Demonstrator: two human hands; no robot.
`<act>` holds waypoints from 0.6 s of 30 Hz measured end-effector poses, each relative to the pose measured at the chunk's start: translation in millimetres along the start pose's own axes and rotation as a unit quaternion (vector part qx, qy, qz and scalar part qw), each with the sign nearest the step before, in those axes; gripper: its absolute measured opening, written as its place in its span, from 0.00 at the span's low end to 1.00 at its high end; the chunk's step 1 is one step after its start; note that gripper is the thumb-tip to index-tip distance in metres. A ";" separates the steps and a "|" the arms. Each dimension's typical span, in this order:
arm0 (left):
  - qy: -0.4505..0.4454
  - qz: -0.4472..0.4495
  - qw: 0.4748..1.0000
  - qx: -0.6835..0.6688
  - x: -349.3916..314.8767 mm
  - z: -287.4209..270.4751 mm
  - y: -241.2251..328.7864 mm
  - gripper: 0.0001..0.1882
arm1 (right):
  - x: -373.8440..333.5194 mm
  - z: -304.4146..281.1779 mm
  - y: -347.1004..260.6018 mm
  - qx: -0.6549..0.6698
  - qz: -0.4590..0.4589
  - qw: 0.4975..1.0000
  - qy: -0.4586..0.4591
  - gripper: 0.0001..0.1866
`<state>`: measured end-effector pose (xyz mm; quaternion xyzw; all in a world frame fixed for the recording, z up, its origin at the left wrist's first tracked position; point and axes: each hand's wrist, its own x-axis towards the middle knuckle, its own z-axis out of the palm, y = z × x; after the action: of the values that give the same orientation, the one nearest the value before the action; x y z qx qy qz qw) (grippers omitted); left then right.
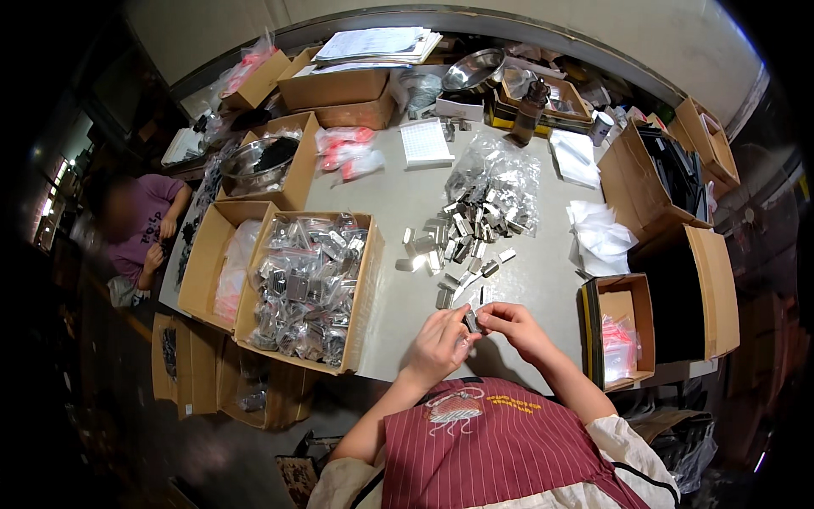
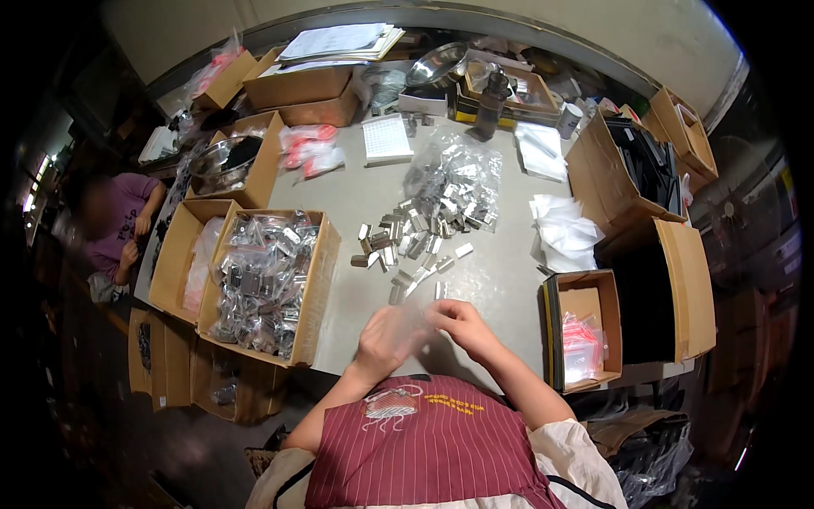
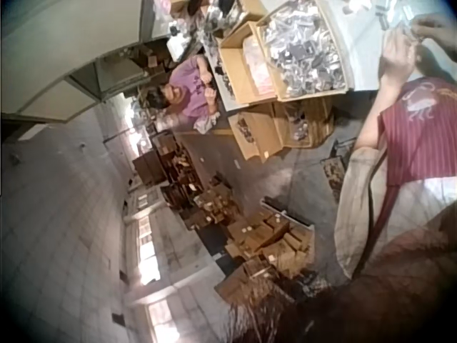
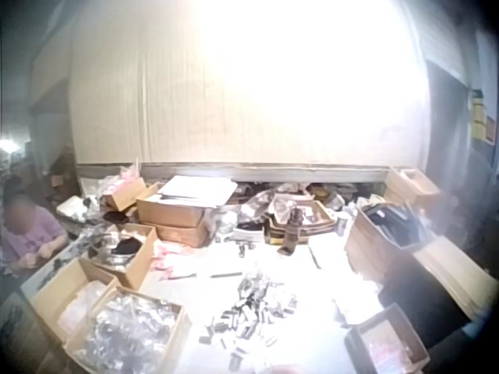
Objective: The person picks small metallic rectangular parts from a pile on the table, places each into a small clear plastic bag, and sets the bagged part into a cardboard box. The person repeats this one-at-a-time handling throughout the clip.
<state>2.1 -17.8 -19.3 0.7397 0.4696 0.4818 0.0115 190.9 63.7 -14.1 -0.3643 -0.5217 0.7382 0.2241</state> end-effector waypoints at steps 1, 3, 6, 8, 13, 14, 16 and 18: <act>-0.002 0.010 1.000 0.008 0.0 0.0 -0.2 0.27 | 0.4 2.4 0.4 -0.008 0.002 1.000 0.003 0.11; 0.000 0.023 1.000 0.015 1.5 0.0 -0.1 0.22 | 1.2 4.8 1.4 -0.012 -0.002 1.000 0.007 0.09; 0.008 0.023 1.000 0.001 2.6 0.7 -0.5 0.17 | 2.8 5.1 2.3 0.023 -0.009 1.000 0.014 0.08; 0.011 0.007 1.000 -0.020 -4.6 4.2 -4.9 0.26 | 2.0 5.8 -1.2 0.073 -0.002 0.997 0.022 0.07; 0.002 0.018 1.000 -0.014 -7.6 1.3 -12.4 0.24 | 1.1 2.6 -2.5 0.194 0.047 0.980 0.017 0.07; 0.008 0.025 1.000 -0.001 -4.8 -0.1 -12.5 0.22 | 2.2 0.5 0.7 0.215 0.046 0.975 0.013 0.07; 0.010 0.019 1.000 0.015 1.7 -6.7 -3.9 0.17 | 3.9 -1.0 6.3 0.143 0.022 0.989 0.033 0.07; -0.004 0.011 1.000 0.011 1.9 -7.1 -1.4 0.14 | 4.5 0.2 12.1 0.119 0.027 0.992 0.043 0.06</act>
<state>-3.8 -18.8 -14.8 0.7466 0.4671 0.4738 -0.0001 188.5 62.5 -26.7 -0.3808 -0.4100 0.7843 0.2678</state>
